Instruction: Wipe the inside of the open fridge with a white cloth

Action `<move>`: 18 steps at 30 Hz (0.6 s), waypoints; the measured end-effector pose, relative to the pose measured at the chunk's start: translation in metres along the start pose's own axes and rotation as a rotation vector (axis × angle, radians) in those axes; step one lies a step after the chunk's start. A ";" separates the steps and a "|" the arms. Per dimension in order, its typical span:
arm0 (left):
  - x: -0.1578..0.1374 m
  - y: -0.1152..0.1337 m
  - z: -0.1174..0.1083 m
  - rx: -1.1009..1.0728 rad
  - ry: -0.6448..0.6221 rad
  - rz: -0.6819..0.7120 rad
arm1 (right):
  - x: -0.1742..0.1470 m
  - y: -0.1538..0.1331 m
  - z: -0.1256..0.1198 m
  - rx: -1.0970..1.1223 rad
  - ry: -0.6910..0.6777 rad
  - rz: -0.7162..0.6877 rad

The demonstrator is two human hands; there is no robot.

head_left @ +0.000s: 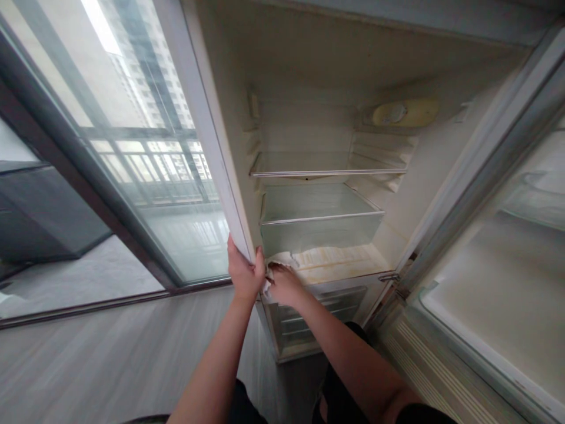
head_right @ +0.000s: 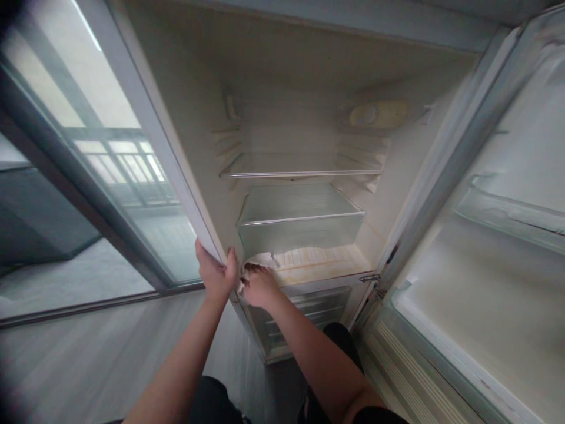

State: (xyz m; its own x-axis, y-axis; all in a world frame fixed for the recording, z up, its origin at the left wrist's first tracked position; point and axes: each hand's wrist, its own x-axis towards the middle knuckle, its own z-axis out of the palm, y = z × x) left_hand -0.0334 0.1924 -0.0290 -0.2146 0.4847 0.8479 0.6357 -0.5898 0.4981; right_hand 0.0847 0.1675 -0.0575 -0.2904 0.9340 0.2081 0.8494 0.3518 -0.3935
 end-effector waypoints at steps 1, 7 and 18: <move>0.000 0.000 0.000 -0.001 -0.006 -0.003 | -0.012 0.006 -0.004 -0.075 -0.036 -0.019; 0.001 -0.001 -0.002 0.000 -0.020 -0.003 | -0.060 0.081 -0.046 -0.367 0.005 0.245; 0.004 0.004 -0.003 0.018 -0.014 -0.041 | -0.089 0.197 -0.099 -0.425 0.270 0.842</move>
State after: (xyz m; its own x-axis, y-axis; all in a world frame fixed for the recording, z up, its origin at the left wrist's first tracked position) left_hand -0.0344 0.1899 -0.0236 -0.2304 0.5170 0.8244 0.6401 -0.5575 0.5286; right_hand 0.3216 0.1471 -0.0649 0.5487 0.8051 0.2254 0.8359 -0.5240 -0.1631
